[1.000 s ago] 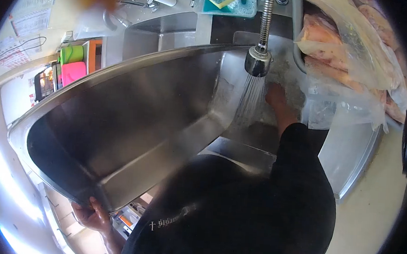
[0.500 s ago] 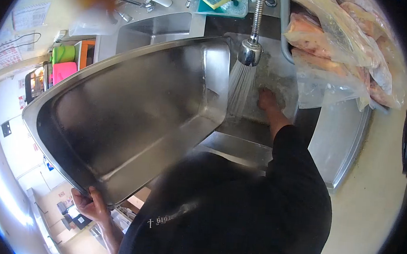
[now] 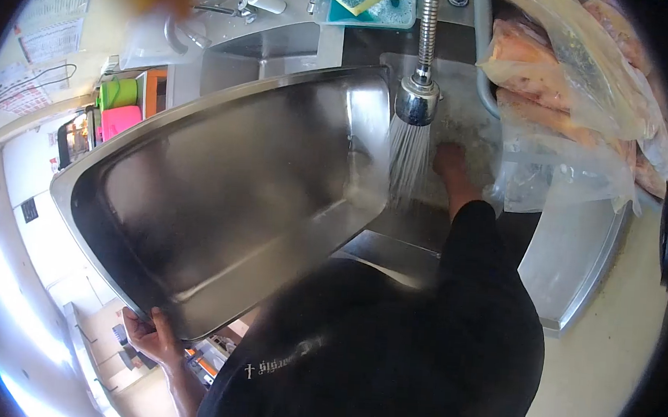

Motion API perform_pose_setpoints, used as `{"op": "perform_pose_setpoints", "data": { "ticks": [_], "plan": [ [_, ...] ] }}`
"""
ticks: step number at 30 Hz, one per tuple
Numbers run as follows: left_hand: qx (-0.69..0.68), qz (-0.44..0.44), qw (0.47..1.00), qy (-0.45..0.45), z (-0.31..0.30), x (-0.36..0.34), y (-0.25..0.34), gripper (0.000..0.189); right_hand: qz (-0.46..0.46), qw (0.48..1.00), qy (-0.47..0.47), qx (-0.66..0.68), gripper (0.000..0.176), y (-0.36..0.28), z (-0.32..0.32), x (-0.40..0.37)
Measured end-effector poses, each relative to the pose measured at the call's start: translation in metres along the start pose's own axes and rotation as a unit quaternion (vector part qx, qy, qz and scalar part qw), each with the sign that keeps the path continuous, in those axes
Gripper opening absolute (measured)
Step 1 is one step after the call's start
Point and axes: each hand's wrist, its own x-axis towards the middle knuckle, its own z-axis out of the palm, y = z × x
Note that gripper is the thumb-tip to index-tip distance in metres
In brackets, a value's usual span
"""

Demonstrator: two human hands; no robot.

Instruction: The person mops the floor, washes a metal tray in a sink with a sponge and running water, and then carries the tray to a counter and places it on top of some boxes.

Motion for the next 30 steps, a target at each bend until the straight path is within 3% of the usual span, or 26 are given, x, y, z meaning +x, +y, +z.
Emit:
{"op": "perform_pose_setpoints", "data": {
  "ticks": [4,6,8,13,16,19,22,25,27,30],
  "plan": [
    [0.004,0.003,1.0,0.003,0.003,0.001,0.002,0.014,-0.035,0.994,0.105,0.025,0.042,0.009,0.018,-0.012],
    [-0.003,0.001,1.0,0.01,0.006,0.002,0.002,0.015,-0.034,0.974,0.222,-0.005,0.046,0.009,0.065,-0.009],
    [-0.01,0.003,1.0,0.012,0.007,0.001,-0.006,0.015,-0.034,0.97,0.242,-0.006,0.049,0.01,0.07,-0.015],
    [-0.024,-0.015,0.999,-0.016,0.004,-0.002,-0.005,0.015,-0.067,0.997,0.048,-0.01,0.043,-0.003,0.043,-0.055],
    [-0.047,-0.014,0.999,-0.013,0.006,-0.004,-0.008,0.014,-0.167,0.98,-0.014,-0.107,0.033,-0.013,0.065,-0.062],
    [-0.066,-0.011,0.998,-0.017,0.005,-0.007,-0.013,0.012,-0.198,0.972,-0.095,-0.088,0.027,-0.018,0.071,-0.052],
    [-0.085,-0.007,0.996,-0.013,0.008,-0.006,-0.005,0.012,-0.185,0.98,-0.06,0.036,0.027,-0.026,0.05,-0.053],
    [-0.113,-0.022,0.993,-0.008,0.01,-0.009,-0.009,0.011,-0.175,0.983,-0.028,0.047,0.028,-0.02,0.05,-0.018],
    [-0.098,-0.016,0.995,-0.027,0.003,-0.01,-0.029,0.011,-0.195,0.911,0.141,0.336,0.03,-0.031,0.05,-0.001],
    [-0.129,-0.019,0.99,-0.046,0.002,-0.009,-0.029,0.011,-0.222,0.901,0.07,0.366,0.028,-0.045,-0.017,-0.026]
  ]
}}
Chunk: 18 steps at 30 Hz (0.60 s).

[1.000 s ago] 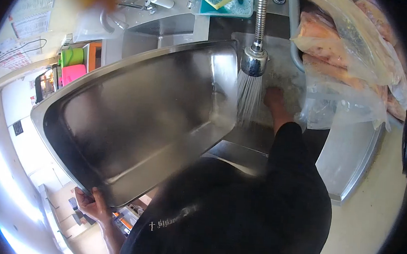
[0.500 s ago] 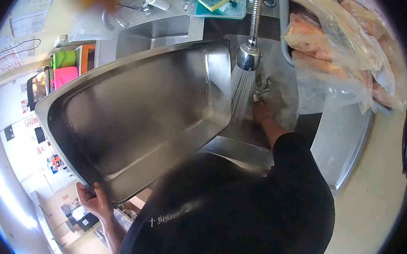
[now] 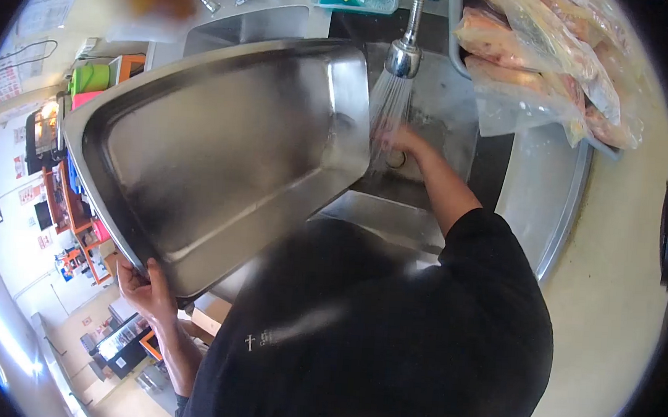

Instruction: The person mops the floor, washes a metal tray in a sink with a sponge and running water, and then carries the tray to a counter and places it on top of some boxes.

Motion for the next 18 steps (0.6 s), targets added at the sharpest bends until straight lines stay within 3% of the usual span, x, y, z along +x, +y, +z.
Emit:
{"op": "perform_pose_setpoints", "data": {
  "ticks": [2,5,8,9,11,14,17,18],
  "plan": [
    [-0.006,-0.005,1.0,-0.01,-0.001,0.0,-0.004,0.009,-0.025,0.998,-0.017,-0.052,0.024,-0.096,-0.049,-0.03],
    [0.012,0.006,0.999,-0.032,-0.004,0.006,-0.014,0.012,0.006,0.999,0.042,-0.03,0.018,-0.15,-0.066,-0.06],
    [-0.011,-0.039,0.997,-0.058,0.002,0.007,-0.011,0.014,-0.073,0.988,0.111,0.079,0.015,-0.171,-0.065,-0.069],
    [-0.025,-0.062,0.996,-0.054,0.005,0.007,-0.013,0.016,-0.063,0.961,0.117,0.241,0.016,-0.179,-0.065,-0.068],
    [-0.03,-0.044,0.995,-0.09,0.006,0.012,-0.017,0.017,-0.04,0.831,0.118,0.543,0.018,-0.196,-0.067,-0.067],
    [-0.026,-0.06,0.991,-0.114,0.008,0.018,-0.018,0.017,-0.052,0.779,0.098,0.617,0.029,-0.205,-0.089,-0.068],
    [-0.036,-0.051,0.991,-0.12,0.013,0.021,-0.012,0.021,-0.164,0.665,0.13,0.717,0.038,-0.201,-0.112,-0.054],
    [-0.018,-0.056,0.988,-0.141,0.012,0.025,-0.016,0.026,-0.163,0.716,0.149,0.663,0.04,-0.218,-0.126,-0.049]
  ]
}}
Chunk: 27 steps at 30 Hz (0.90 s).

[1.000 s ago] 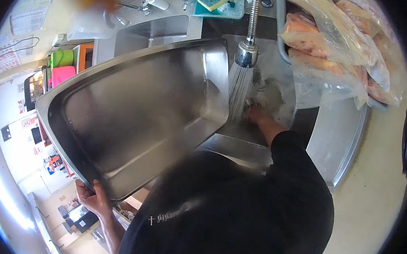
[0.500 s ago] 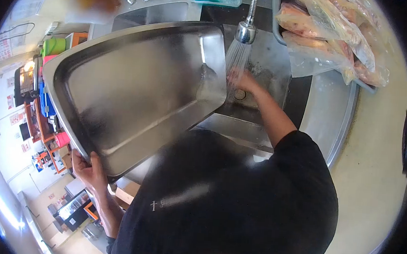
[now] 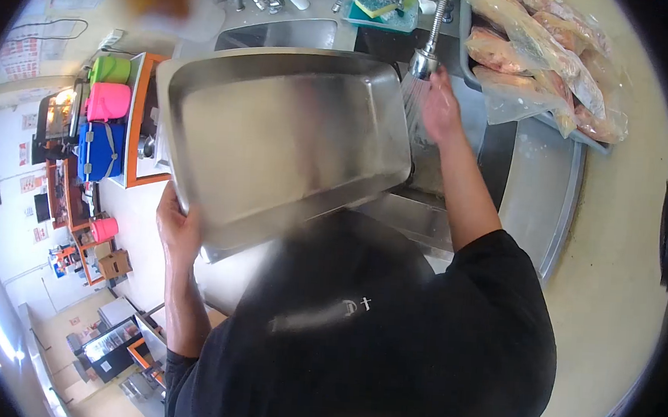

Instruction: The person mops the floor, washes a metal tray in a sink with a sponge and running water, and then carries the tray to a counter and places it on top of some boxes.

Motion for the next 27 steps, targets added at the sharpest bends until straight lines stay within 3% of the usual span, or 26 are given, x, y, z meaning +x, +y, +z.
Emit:
{"op": "perform_pose_setpoints", "data": {
  "ticks": [2,5,7,9,12,13,16,18,20,23,26,27],
  "plan": [
    [0.04,-0.018,0.998,-0.039,-0.003,0.005,-0.015,0.035,-0.023,0.989,-0.003,-0.148,0.045,-0.024,0.032,0.02],
    [0.041,0.006,0.999,-0.032,0.002,0.015,-0.028,0.034,0.021,0.967,-0.118,-0.226,0.045,-0.019,0.063,0.044],
    [0.054,-0.002,0.997,-0.054,0.004,0.017,-0.032,0.035,-0.01,0.916,-0.053,-0.398,0.046,-0.008,0.065,0.061],
    [0.017,-0.004,0.998,-0.052,0.006,0.017,-0.035,0.035,-0.065,0.833,0.013,-0.55,0.05,0.007,0.043,0.077],
    [-0.025,-0.007,0.998,-0.053,0.004,0.012,-0.038,0.036,-0.142,0.732,0.102,-0.659,0.067,0.024,0.01,0.082],
    [-0.037,-0.01,0.998,-0.055,0.004,0.01,-0.04,0.036,-0.155,0.763,0.103,-0.619,0.07,0.029,0.006,0.074],
    [-0.034,-0.042,0.997,-0.053,0.006,0.004,-0.033,0.038,-0.162,0.788,0.189,-0.563,0.056,0.058,0.008,0.037],
    [-0.039,-0.064,0.996,-0.053,0.007,0.001,-0.032,0.038,0.053,0.757,0.1,-0.643,0.049,0.108,-0.049,0.033],
    [-0.047,-0.074,0.995,-0.054,0.008,0.001,-0.031,0.039,-0.017,0.667,0.033,-0.744,0.04,0.133,-0.052,0.002],
    [-0.046,-0.072,0.995,-0.058,0.009,-0.003,-0.027,0.04,-0.121,0.604,-0.003,-0.787,0.037,0.152,-0.078,-0.001],
    [-0.032,-0.063,0.995,-0.064,0.008,-0.004,-0.023,0.04,-0.009,0.651,-0.109,-0.751,0.037,0.134,-0.074,0.011],
    [-0.038,-0.066,0.995,-0.067,0.007,-0.005,-0.026,0.041,0.004,0.64,-0.089,-0.763,0.035,0.127,-0.067,0.015]
  ]
}}
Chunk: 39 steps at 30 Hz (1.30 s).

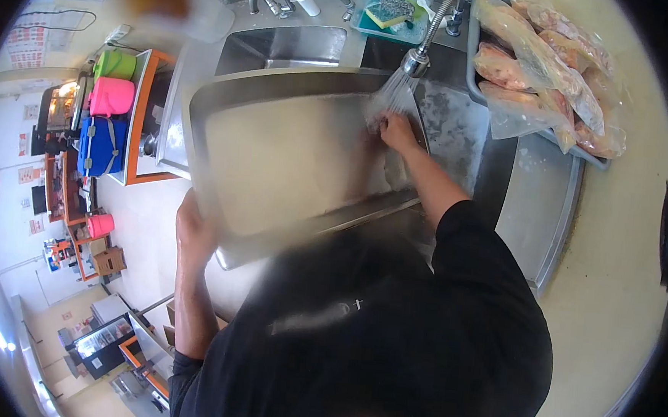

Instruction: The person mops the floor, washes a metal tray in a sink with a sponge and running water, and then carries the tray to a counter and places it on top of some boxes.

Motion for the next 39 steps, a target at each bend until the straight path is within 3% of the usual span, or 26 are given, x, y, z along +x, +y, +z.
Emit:
{"op": "perform_pose_setpoints", "data": {
  "ticks": [2,5,8,14,17,20,23,25,27,29,32,35,37,38,39],
  "plan": [
    [-0.012,-0.002,1.0,-0.006,0.0,-0.001,-0.007,0.041,0.052,0.998,0.003,-0.03,0.031,-0.007,-0.01,0.003],
    [-0.026,0.003,1.0,-0.009,0.002,0.0,-0.011,0.041,0.003,0.998,-0.06,0.006,0.027,-0.003,-0.011,0.009],
    [-0.018,-0.006,1.0,-0.005,0.002,0.0,-0.006,0.04,-0.017,0.999,0.028,-0.032,0.027,-0.005,-0.018,0.002],
    [-0.006,-0.021,1.0,-0.009,0.003,-0.001,0.001,0.038,-0.031,0.968,-0.221,-0.116,0.034,0.006,-0.044,-0.006],
    [-0.008,-0.015,1.0,0.002,0.003,-0.002,0.0,0.034,-0.099,0.99,-0.082,-0.065,0.04,0.032,-0.054,-0.016],
    [-0.023,0.003,1.0,0.02,0.006,-0.003,0.003,0.032,-0.146,0.974,0.057,-0.162,0.047,0.005,-0.111,-0.033],
    [-0.021,-0.004,1.0,0.0,0.003,-0.006,0.012,0.032,-0.23,0.963,0.001,-0.141,0.053,0.028,-0.113,-0.058],
    [-0.022,-0.013,1.0,-0.016,0.005,-0.007,0.017,0.039,0.018,0.998,-0.032,0.058,0.044,0.041,-0.113,-0.065],
    [-0.013,-0.003,1.0,-0.017,0.005,-0.009,0.017,0.039,0.145,0.978,-0.079,0.129,0.039,0.058,-0.097,-0.07],
    [-0.006,0.003,1.0,-0.018,0.006,-0.008,0.017,0.038,0.137,0.978,-0.138,0.071,0.036,0.076,-0.076,-0.056],
    [0.006,0.01,1.0,-0.012,0.005,-0.008,0.017,0.037,0.169,0.982,0.0,-0.08,0.037,0.058,-0.051,-0.048],
    [0.019,0.024,0.999,0.018,0.002,-0.012,0.011,0.035,0.269,0.963,-0.008,-0.019,0.048,0.042,-0.042,-0.033],
    [0.026,0.01,0.999,0.04,0.002,-0.016,0.013,0.033,0.125,0.959,0.149,0.205,0.053,0.04,-0.036,-0.011],
    [0.043,-0.022,0.998,0.051,0.003,-0.018,0.024,0.03,0.051,0.922,0.222,0.313,0.056,0.036,-0.031,-0.002],
    [0.024,0.013,0.998,0.052,0.003,-0.017,0.013,0.033,0.05,0.881,0.212,0.421,0.057,0.001,-0.061,0.002]
  ]
}}
